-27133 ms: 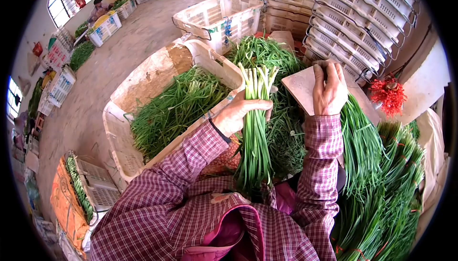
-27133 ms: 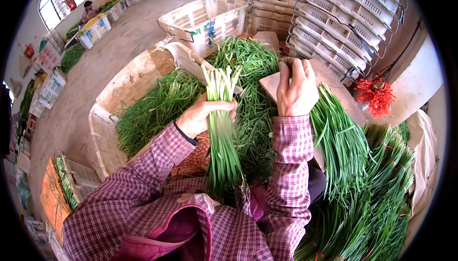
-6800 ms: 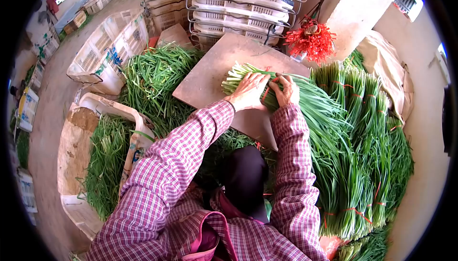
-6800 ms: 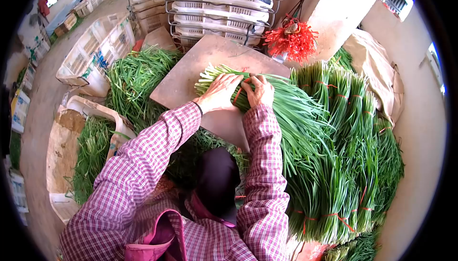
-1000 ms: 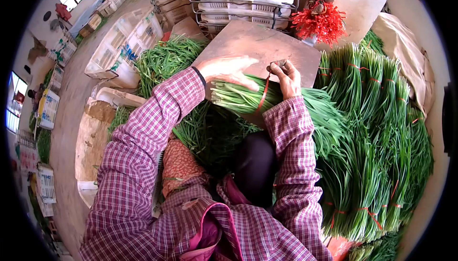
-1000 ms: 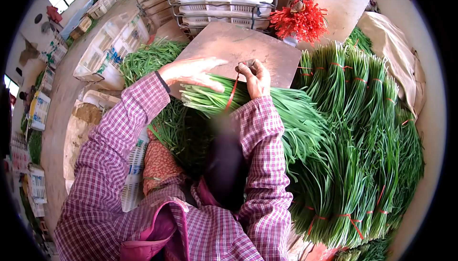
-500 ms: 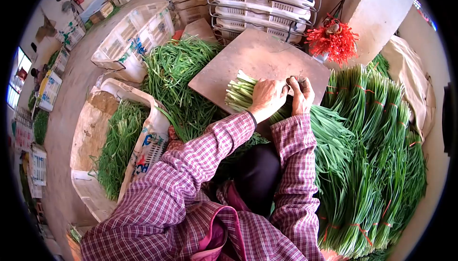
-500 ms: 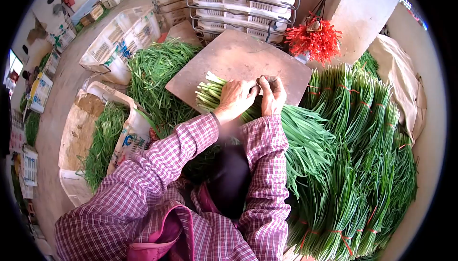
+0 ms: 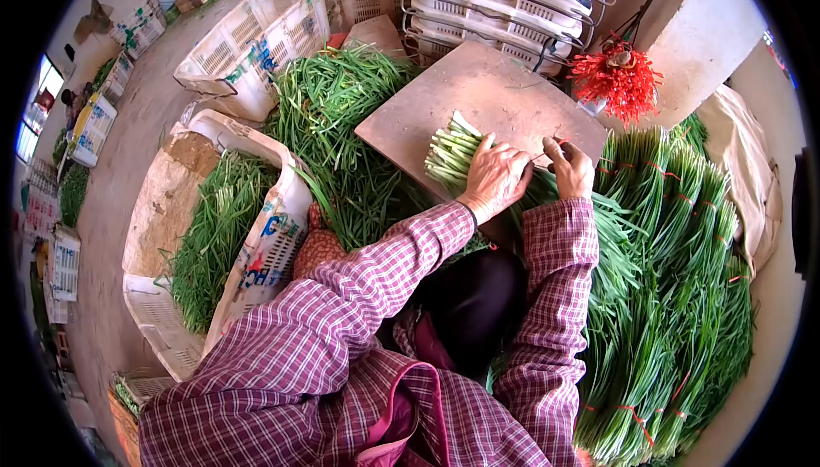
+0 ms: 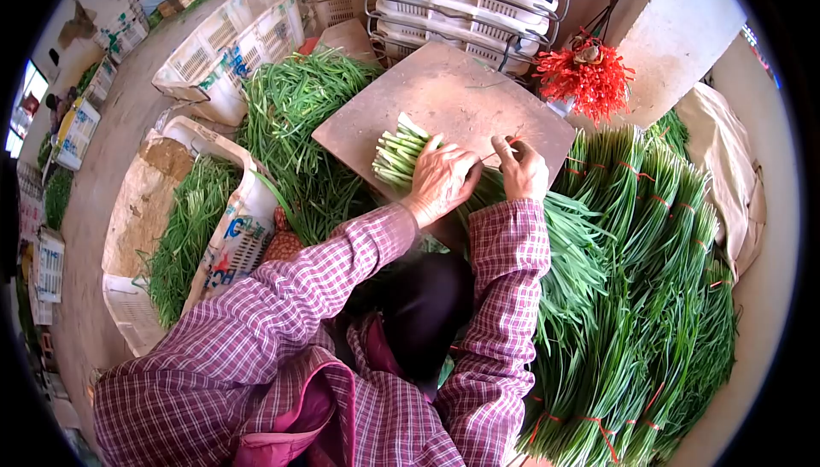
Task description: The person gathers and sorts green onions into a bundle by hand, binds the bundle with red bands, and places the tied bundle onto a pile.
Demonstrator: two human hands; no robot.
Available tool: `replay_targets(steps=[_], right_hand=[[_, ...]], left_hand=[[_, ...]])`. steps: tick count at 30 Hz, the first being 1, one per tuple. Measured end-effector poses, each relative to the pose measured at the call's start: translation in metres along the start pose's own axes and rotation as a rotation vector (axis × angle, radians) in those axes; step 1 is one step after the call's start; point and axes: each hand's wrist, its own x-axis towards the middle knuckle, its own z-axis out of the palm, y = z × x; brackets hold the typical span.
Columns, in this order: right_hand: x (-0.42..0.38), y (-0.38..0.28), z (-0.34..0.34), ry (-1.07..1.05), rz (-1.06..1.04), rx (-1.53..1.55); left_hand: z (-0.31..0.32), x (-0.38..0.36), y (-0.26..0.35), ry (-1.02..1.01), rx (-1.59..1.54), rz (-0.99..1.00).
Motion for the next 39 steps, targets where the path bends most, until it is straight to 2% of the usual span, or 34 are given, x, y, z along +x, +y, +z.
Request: replay_targets(steps=[1,3,6,7,8,9,10,11,12,13,14,15,16,19,21,25,29,35,37,39], right_hand=[[-0.008,-0.005,0.001,0.020,-0.070,-0.120],[-0.014,-0.011,0.011,0.024,-0.140,-0.124],[-0.005,-0.018,0.020,0.031,-0.116,-0.149],[0.002,-0.013,0.023,0.014,-0.086,-0.152],[0.009,-0.007,0.025,-0.058,-0.011,0.101],[0.019,-0.001,0.028,-0.069,-0.039,0.106],[0.011,-0.020,0.022,-0.121,0.059,0.192],[0.003,-0.038,0.017,-0.172,0.159,0.279],[0.004,-0.037,0.018,-0.170,0.163,0.278],[0.008,-0.036,0.022,-0.176,0.240,0.344],[0.012,-0.034,0.027,-0.185,0.316,0.410],[0.013,-0.029,0.031,-0.189,0.315,0.408],[0.016,-0.023,0.036,-0.142,0.302,0.435],[0.019,-0.012,0.044,-0.053,0.251,0.507],[0.016,-0.014,0.045,0.001,0.191,0.442],[0.012,-0.017,0.045,0.028,0.163,0.402],[0.012,-0.018,0.046,0.027,0.106,0.357],[0.013,-0.014,0.046,0.026,0.077,0.353],[0.014,-0.012,0.047,0.023,0.085,0.366],[0.016,-0.009,0.048,0.010,0.094,0.405]], left_hand=[[0.002,0.001,-0.001,0.031,-0.016,0.018],[0.005,0.003,-0.003,-0.054,-0.008,-0.013],[0.005,0.006,-0.010,-0.077,0.013,-0.002],[-0.002,0.012,-0.012,-0.172,0.022,-0.012],[-0.006,0.015,-0.017,-0.081,0.007,0.027],[-0.008,0.016,-0.024,0.010,-0.005,0.066],[-0.026,0.016,-0.026,0.117,-0.093,0.037],[-0.041,0.013,-0.034,0.144,-0.184,-0.086],[-0.063,0.008,-0.042,0.204,-0.162,-0.089],[-0.083,-0.003,-0.047,0.218,-0.316,-0.249],[-0.102,-0.016,-0.047,0.169,-0.657,-0.555],[-0.114,-0.032,-0.050,0.214,-0.719,-0.644],[-0.111,-0.056,-0.067,0.167,-0.747,-0.726],[-0.101,-0.101,-0.054,-0.037,-1.005,-0.931],[-0.092,-0.106,-0.043,-0.051,-1.237,-1.045],[-0.089,-0.082,-0.034,-0.173,-1.506,-1.068],[-0.070,-0.074,-0.049,-0.258,-1.483,-1.156],[-0.068,-0.085,-0.082,-0.416,-1.521,-1.062],[-0.082,-0.084,-0.093,-0.391,-1.608,-1.092],[-0.091,-0.092,-0.117,-0.282,-1.847,-1.088]])
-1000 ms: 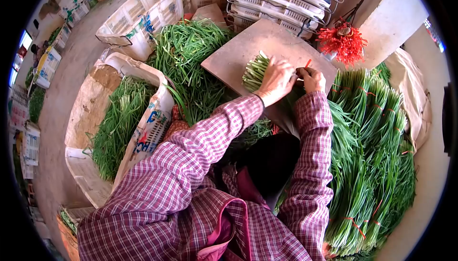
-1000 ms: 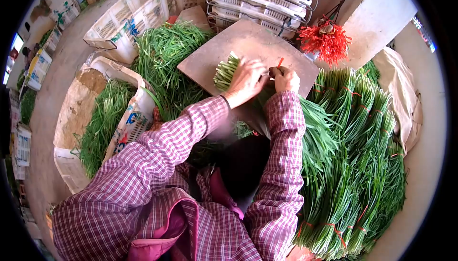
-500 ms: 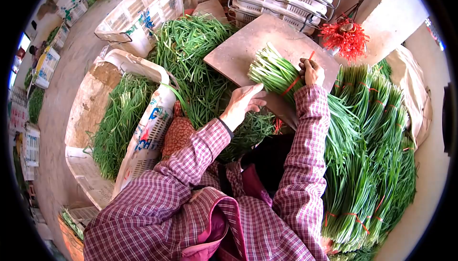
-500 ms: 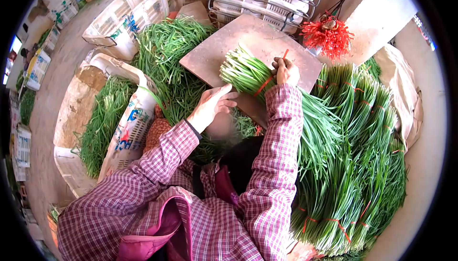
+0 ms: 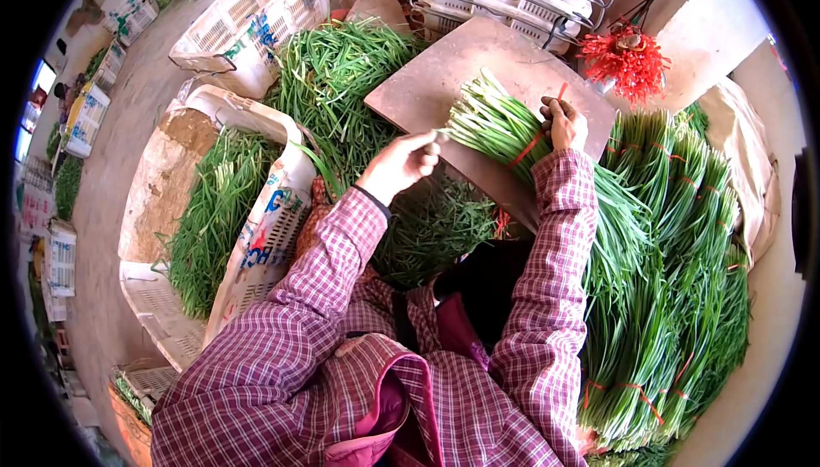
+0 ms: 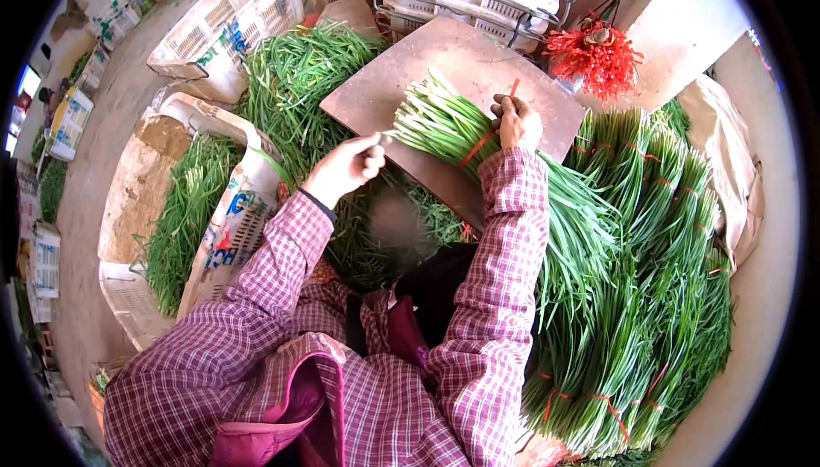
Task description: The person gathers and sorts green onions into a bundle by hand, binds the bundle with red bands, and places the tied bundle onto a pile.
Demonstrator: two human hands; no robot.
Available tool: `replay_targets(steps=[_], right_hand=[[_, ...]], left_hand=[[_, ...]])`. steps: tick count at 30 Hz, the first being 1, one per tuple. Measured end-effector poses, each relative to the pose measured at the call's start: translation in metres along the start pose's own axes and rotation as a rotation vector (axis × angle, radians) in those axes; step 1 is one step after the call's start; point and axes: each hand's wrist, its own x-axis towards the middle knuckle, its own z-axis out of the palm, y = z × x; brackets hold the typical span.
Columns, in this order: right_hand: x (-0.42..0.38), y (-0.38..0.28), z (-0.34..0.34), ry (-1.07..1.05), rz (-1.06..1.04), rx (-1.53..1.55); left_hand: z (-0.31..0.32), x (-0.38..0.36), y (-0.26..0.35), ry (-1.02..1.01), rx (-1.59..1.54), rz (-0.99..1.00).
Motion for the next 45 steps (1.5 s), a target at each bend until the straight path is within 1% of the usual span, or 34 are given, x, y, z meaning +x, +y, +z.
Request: replay_targets(steps=[2,4,5,6,8,9,10,12,13,14,16,18,20,22,23,25,26,28,30,32,33,34,36,37,38,40,42,44,45], right_hand=[[0.000,0.000,0.000,-0.004,-0.007,-0.008],[0.000,0.000,0.000,0.003,-0.008,-0.012],[0.000,0.000,-0.001,0.004,-0.007,-0.011],[0.000,0.000,0.000,0.002,0.001,-0.014],[0.000,-0.002,0.001,-0.003,0.008,-0.014],[0.000,-0.002,0.001,-0.007,0.013,-0.021],[0.000,-0.002,0.000,-0.010,0.017,-0.029],[-0.001,-0.002,0.000,-0.017,0.010,-0.023],[-0.002,-0.003,0.000,-0.018,0.007,-0.011],[-0.003,-0.003,0.000,-0.022,0.002,0.002],[-0.002,-0.002,0.000,-0.025,-0.001,-0.009],[-0.002,0.000,0.000,-0.023,-0.003,-0.019],[-0.003,0.000,0.000,-0.034,-0.001,0.024],[-0.003,0.000,0.000,-0.029,0.003,0.020],[-0.003,0.000,0.001,-0.026,-0.007,0.005],[-0.003,0.001,0.001,-0.022,-0.016,-0.009],[-0.002,0.001,0.001,-0.017,-0.023,-0.022],[-0.002,0.002,0.002,-0.013,-0.029,-0.032],[-0.003,0.001,0.003,-0.002,-0.048,-0.054],[-0.005,0.000,0.003,0.003,-0.050,-0.065],[-0.006,-0.002,0.003,0.006,-0.054,-0.077],[-0.005,0.000,0.002,0.007,-0.057,-0.077],[-0.003,0.004,0.001,-0.009,-0.046,-0.061],[-0.004,0.001,0.001,-0.006,-0.047,-0.060],[-0.005,-0.001,0.001,0.000,-0.045,-0.073],[-0.007,-0.001,0.002,0.001,-0.042,-0.089],[-0.007,-0.002,0.002,0.022,-0.067,-0.133],[-0.007,-0.001,0.003,0.021,-0.060,-0.121],[-0.009,-0.004,0.003,0.022,-0.053,-0.109]], left_hand=[[-0.010,-0.016,0.013,0.106,-0.135,0.179],[-0.036,-0.028,0.031,0.073,-0.308,0.326],[-0.047,-0.036,0.037,0.108,-0.231,0.352],[-0.037,-0.053,0.042,0.280,0.221,0.348],[-0.019,-0.065,0.043,0.455,0.981,0.085],[-0.017,-0.066,0.041,0.436,1.244,0.031],[-0.013,-0.066,0.034,0.550,1.533,0.202],[0.004,-0.054,0.036,0.536,1.572,0.507],[0.031,-0.050,0.038,0.497,1.427,0.528],[0.036,-0.037,0.033,0.455,1.360,0.634],[0.070,-0.022,0.029,0.555,1.505,0.694],[0.061,0.011,0.017,0.585,1.584,0.792],[0.068,0.027,0.011,0.607,1.614,0.830],[0.063,0.042,0.007,0.674,1.653,0.869],[0.058,0.046,0.008,0.674,1.656,0.870],[0.054,0.050,0.010,0.580,1.566,0.917],[0.052,0.051,0.012,0.580,1.567,0.915],[0.051,0.051,0.018,0.455,1.445,0.849],[0.052,0.051,0.021,0.459,1.408,0.829],[0.049,0.051,0.028,0.476,1.455,0.753],[0.047,0.051,0.029,0.477,1.456,0.766],[0.031,0.057,0.029,0.530,1.480,0.711],[0.003,0.065,0.033,0.557,1.075,0.636],[0.025,0.047,0.043,0.527,0.928,0.427],[0.039,0.037,0.042,0.525,0.930,0.426],[0.057,0.029,0.034,0.414,1.042,0.346],[0.051,0.045,0.020,0.284,1.179,0.483],[0.047,0.057,0.015,0.277,1.214,0.597],[0.050,0.057,0.017,0.272,1.215,0.598]])
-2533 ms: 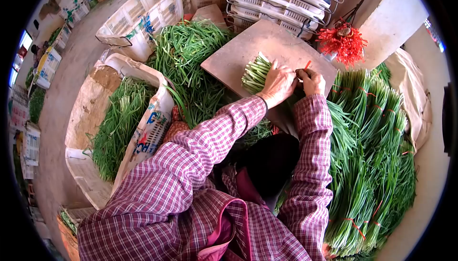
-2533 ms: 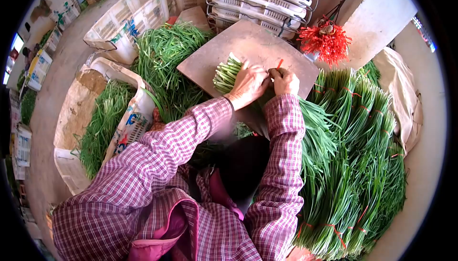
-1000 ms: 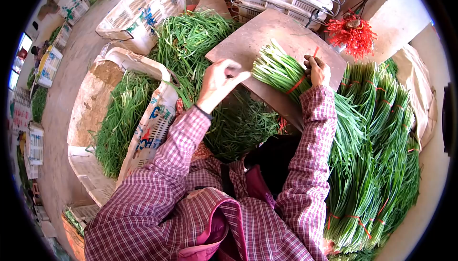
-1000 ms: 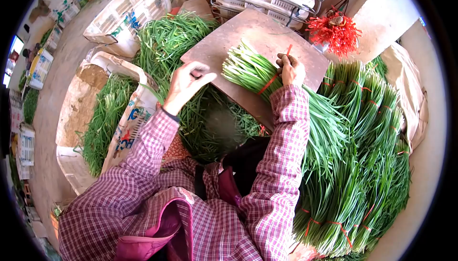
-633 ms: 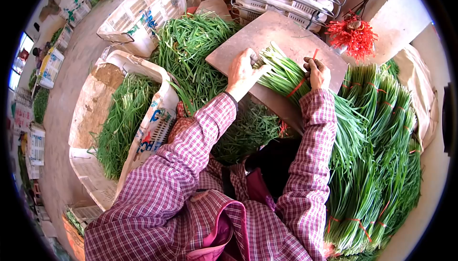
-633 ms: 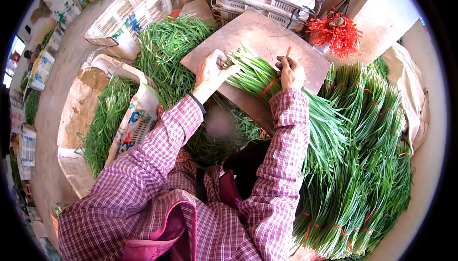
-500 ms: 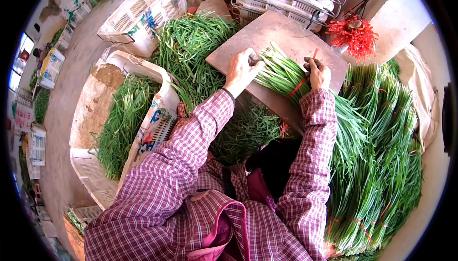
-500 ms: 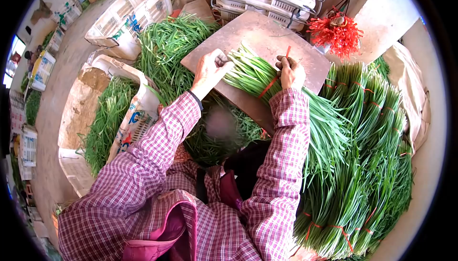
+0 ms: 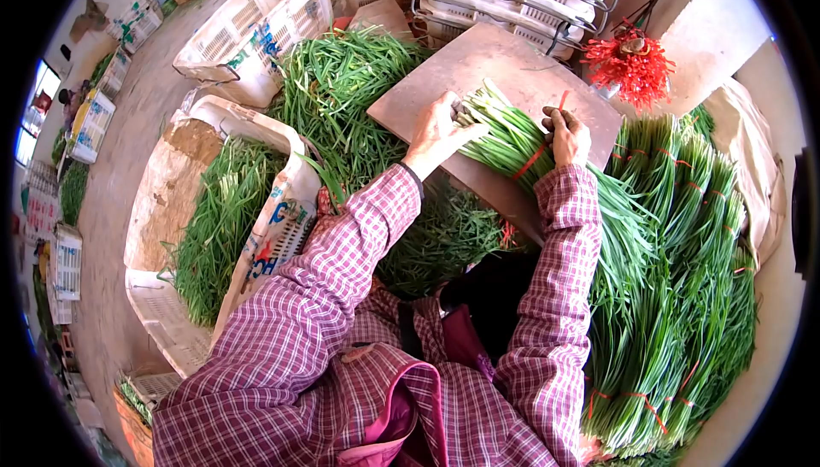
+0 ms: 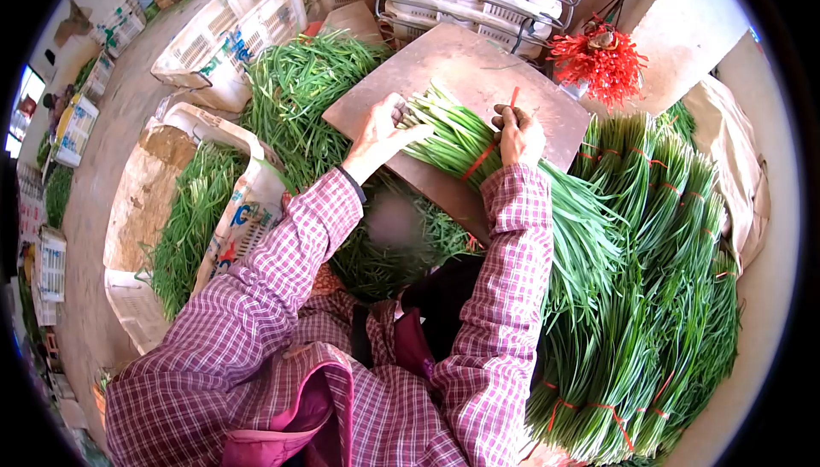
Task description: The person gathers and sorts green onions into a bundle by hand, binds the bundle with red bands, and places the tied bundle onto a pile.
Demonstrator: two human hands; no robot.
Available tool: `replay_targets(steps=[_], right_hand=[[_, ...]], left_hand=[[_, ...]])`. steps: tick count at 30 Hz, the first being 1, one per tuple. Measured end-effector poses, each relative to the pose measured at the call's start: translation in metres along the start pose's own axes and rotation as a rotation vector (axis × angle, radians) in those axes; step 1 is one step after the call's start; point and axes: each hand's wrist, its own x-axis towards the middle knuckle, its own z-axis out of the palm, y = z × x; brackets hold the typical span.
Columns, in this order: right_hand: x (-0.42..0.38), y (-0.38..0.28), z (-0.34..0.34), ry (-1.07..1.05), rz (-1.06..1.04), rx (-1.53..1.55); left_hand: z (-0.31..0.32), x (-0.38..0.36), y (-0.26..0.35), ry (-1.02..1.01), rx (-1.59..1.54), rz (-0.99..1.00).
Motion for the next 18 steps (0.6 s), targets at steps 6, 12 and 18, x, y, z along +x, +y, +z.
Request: replay_targets(steps=[6,12,18], right_hand=[[-0.004,-0.006,0.000,0.006,-0.011,-0.040],[-0.001,0.001,0.001,0.006,-0.011,-0.012],[-0.004,-0.003,0.000,0.018,-0.038,-0.055]], left_hand=[[-0.014,0.001,-0.003,-0.040,-0.016,0.057],[-0.036,-0.005,-0.022,-0.005,-0.630,-0.330],[-0.012,0.000,-0.006,-0.083,-0.039,-0.108]])
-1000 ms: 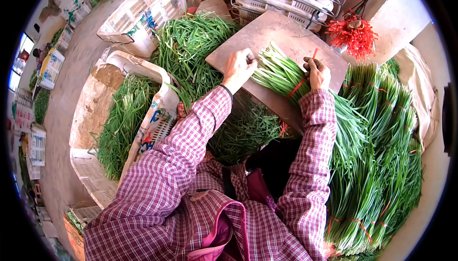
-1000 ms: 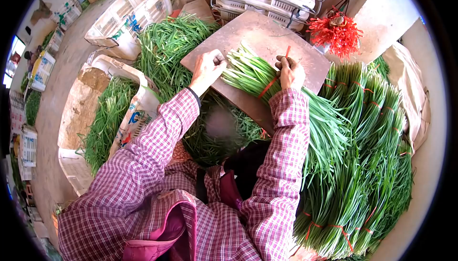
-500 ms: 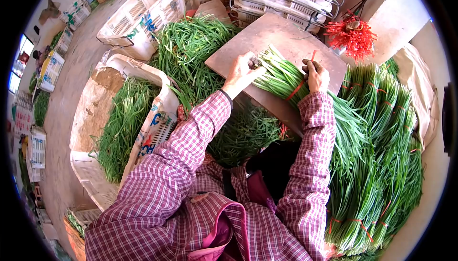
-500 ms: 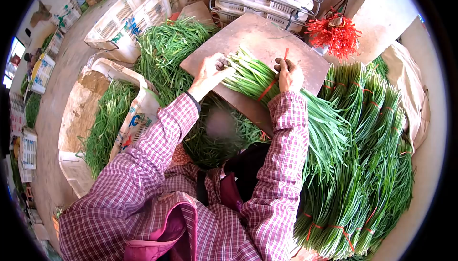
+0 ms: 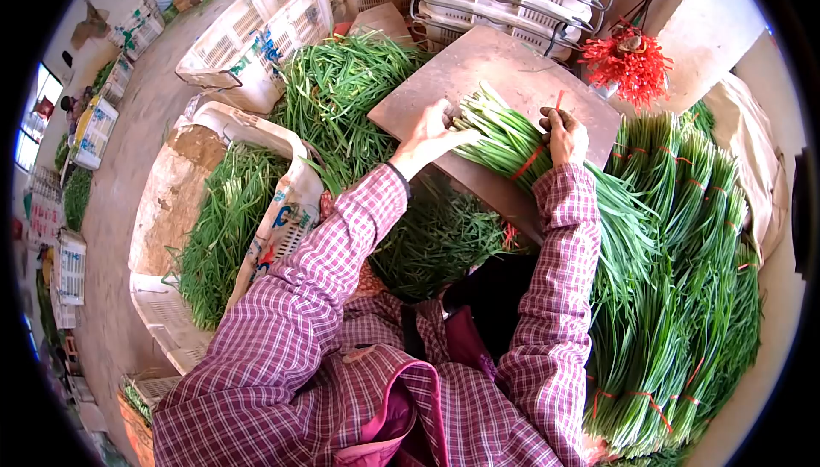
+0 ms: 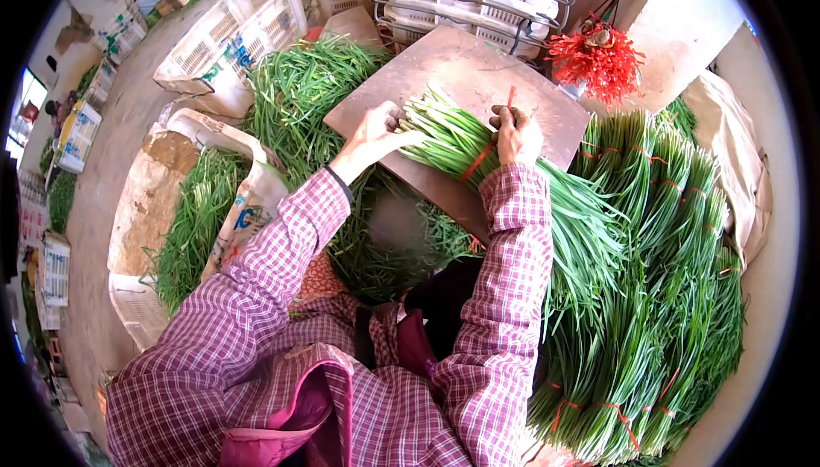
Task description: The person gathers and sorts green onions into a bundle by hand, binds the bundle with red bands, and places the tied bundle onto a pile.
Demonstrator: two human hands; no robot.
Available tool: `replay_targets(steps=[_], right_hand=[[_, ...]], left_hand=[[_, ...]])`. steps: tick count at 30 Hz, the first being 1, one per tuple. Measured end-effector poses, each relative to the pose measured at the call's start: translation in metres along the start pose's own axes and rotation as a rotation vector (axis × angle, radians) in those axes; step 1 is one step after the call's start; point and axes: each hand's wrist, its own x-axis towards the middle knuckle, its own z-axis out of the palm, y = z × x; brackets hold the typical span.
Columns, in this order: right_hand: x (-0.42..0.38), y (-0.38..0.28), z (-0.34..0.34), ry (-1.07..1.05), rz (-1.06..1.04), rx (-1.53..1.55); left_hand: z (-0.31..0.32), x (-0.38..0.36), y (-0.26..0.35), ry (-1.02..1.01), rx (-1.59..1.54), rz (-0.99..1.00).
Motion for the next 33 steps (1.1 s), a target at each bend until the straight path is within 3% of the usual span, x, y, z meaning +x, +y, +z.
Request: replay_targets(steps=[2,5,8,11,13,14,19,21,26,29,33], right_hand=[[-0.002,-0.002,0.000,0.005,0.010,0.003],[-0.003,-0.004,0.000,0.013,0.010,-0.009],[-0.001,-0.001,0.001,0.013,-0.004,-0.026],[-0.001,0.000,0.000,0.009,-0.008,-0.022],[-0.001,-0.001,0.000,0.010,-0.007,-0.020],[-0.001,-0.001,0.000,0.019,-0.020,-0.038],[0.001,0.000,0.002,0.008,-0.019,-0.045],[-0.002,-0.002,0.001,0.014,0.014,-0.037],[-0.004,-0.006,0.000,0.014,0.009,-0.034],[-0.006,-0.008,0.000,0.013,0.024,-0.039],[-0.005,-0.006,0.003,0.019,-0.018,-0.067]], left_hand=[[0.004,0.005,-0.009,0.058,0.010,0.041],[-0.004,0.000,0.011,-0.035,-0.142,0.035],[-0.007,0.005,-0.003,-0.043,-0.036,-0.004],[-0.013,0.006,-0.016,-0.012,-0.144,-0.052],[-0.019,0.002,-0.012,0.001,-0.507,-0.163],[-0.024,0.002,-0.013,-0.085,-0.525,-0.167],[-0.004,-0.005,0.017,-0.046,-0.061,-0.017],[0.000,0.002,0.010,-0.014,-0.181,-0.062],[-0.011,0.013,-0.027,0.075,-0.110,-0.061],[-0.022,0.010,-0.008,0.202,-0.214,-0.171],[-0.008,0.012,0.019,0.104,-0.118,-0.090]])
